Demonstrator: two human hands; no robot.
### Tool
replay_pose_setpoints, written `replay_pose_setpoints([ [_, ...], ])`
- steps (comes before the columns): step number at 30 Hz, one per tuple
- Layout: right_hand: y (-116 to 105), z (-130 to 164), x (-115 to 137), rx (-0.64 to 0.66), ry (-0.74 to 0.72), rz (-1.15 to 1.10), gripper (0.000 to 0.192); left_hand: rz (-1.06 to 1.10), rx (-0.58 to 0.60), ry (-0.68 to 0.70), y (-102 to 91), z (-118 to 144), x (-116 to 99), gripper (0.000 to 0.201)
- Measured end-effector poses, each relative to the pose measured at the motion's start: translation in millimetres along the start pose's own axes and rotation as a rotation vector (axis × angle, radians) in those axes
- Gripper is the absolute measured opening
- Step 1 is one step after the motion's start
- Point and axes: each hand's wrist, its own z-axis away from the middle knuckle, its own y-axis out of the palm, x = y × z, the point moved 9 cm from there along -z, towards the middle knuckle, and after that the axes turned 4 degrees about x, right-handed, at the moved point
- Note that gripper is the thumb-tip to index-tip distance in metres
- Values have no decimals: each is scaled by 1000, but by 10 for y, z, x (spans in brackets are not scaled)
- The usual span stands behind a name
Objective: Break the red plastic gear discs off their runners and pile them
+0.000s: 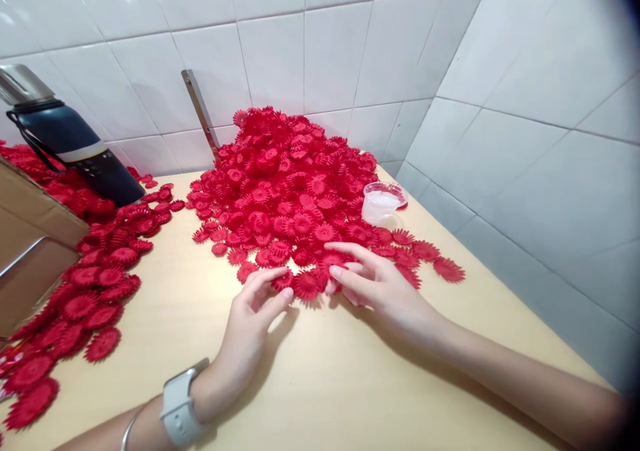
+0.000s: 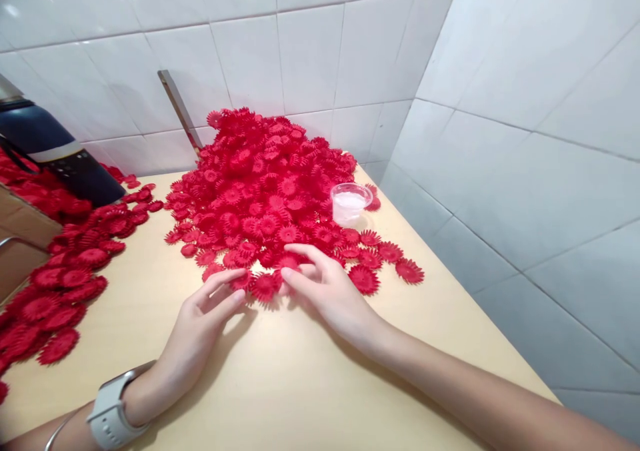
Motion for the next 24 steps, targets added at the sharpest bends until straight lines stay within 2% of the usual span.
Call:
replay_pose_setpoints([
  [2,-60,15,39,-73,-37,-3,35,6,-6,-1,10,5,-15,26],
  [3,-87,26,65,-106,-67,5,34,18,-5,-3,20,8,-19,25],
  [6,-104,66,131,-148,-147,78,19,49,-11,12,39,19,-38,27],
  [12,231,118,137,132,-162,214,8,9,50,61,82,33,-35,35],
  [16,226,99,79,150,-131,181,15,-19,90,96,102,42,-47,33],
  [20,134,40,-63,123,-44,-26,24,-21,72,77,94,43,-43,31],
  [24,148,11,-92,162,-20,-155,33,-1,77,64,107,32,-37,31],
])
